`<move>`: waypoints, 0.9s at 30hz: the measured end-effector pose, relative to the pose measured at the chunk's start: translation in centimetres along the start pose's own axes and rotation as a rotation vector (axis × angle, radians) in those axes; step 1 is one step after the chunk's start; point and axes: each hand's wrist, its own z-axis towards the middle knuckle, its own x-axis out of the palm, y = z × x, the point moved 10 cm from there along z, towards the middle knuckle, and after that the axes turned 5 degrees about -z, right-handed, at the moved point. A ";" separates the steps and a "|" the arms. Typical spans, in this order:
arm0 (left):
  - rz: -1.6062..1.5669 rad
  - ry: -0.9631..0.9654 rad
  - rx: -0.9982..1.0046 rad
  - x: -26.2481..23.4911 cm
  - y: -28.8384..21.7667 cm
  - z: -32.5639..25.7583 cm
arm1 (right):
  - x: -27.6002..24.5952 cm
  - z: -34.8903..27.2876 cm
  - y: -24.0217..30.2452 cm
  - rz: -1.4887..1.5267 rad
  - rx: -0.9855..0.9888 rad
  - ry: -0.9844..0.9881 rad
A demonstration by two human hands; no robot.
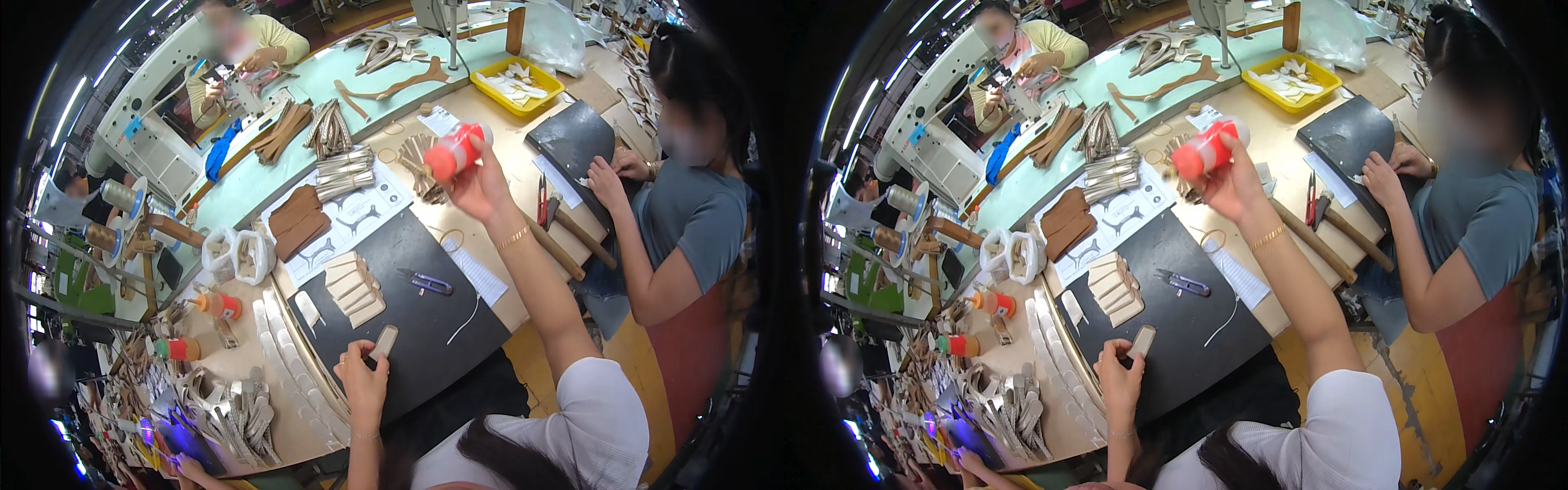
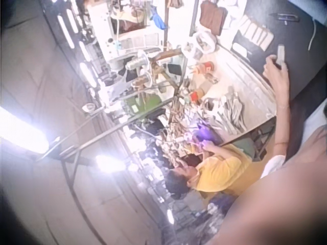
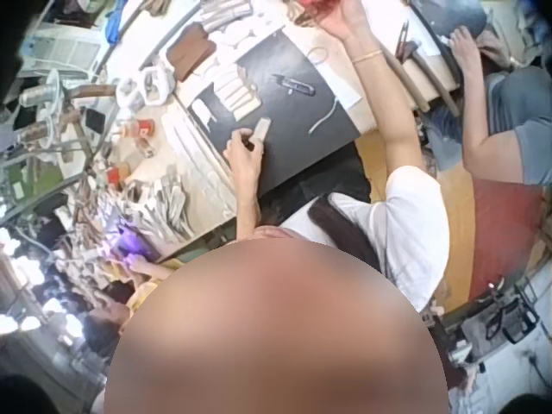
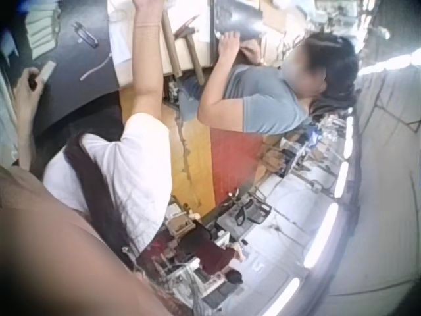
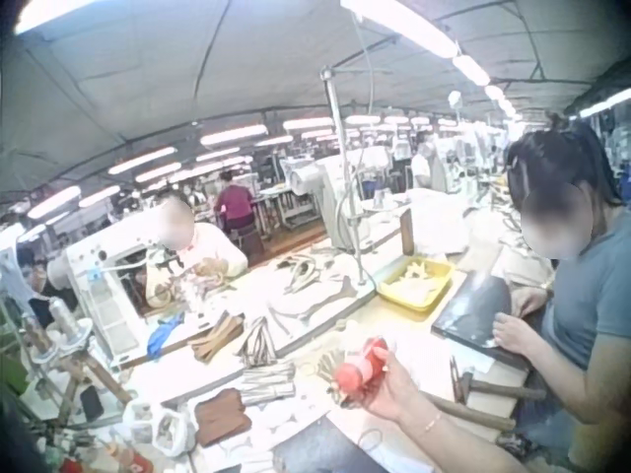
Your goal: The person repeatedly applies glue from a red squeeze bottle onto small rectangular craft pieces on a black mat, then stacks them. The person handles the pieces one at a time and places them in a growing pile on the table.
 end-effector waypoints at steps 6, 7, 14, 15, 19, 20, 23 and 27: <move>-0.534 0.015 -0.178 -0.6 1.9 0.1 | -4.9 9.7 5.9 0.367 -0.194 -0.063; -0.625 0.014 -0.207 -0.9 2.3 0.1 | -5.4 10.7 6.1 0.468 -0.191 -0.006; -0.762 -0.047 -0.213 -3.4 3.4 1.2 | -12.5 13.7 5.9 0.591 -0.329 -0.233; -0.774 -0.055 -0.213 -3.6 3.4 1.5 | -12.5 14.0 6.1 0.572 -0.336 -0.243; -0.776 -0.044 -0.210 -3.7 3.3 1.8 | -12.6 13.1 5.8 0.513 -0.318 -0.375; -0.771 -0.040 -0.244 -3.6 3.5 1.6 | -12.1 12.5 5.7 0.513 -0.305 -0.412; -0.796 -0.050 -0.255 -3.4 3.4 1.7 | -8.1 9.2 4.1 0.444 -0.178 -0.242; -0.821 -0.099 -0.213 -4.2 3.5 2.3 | -1.2 1.2 0.3 0.248 0.036 0.171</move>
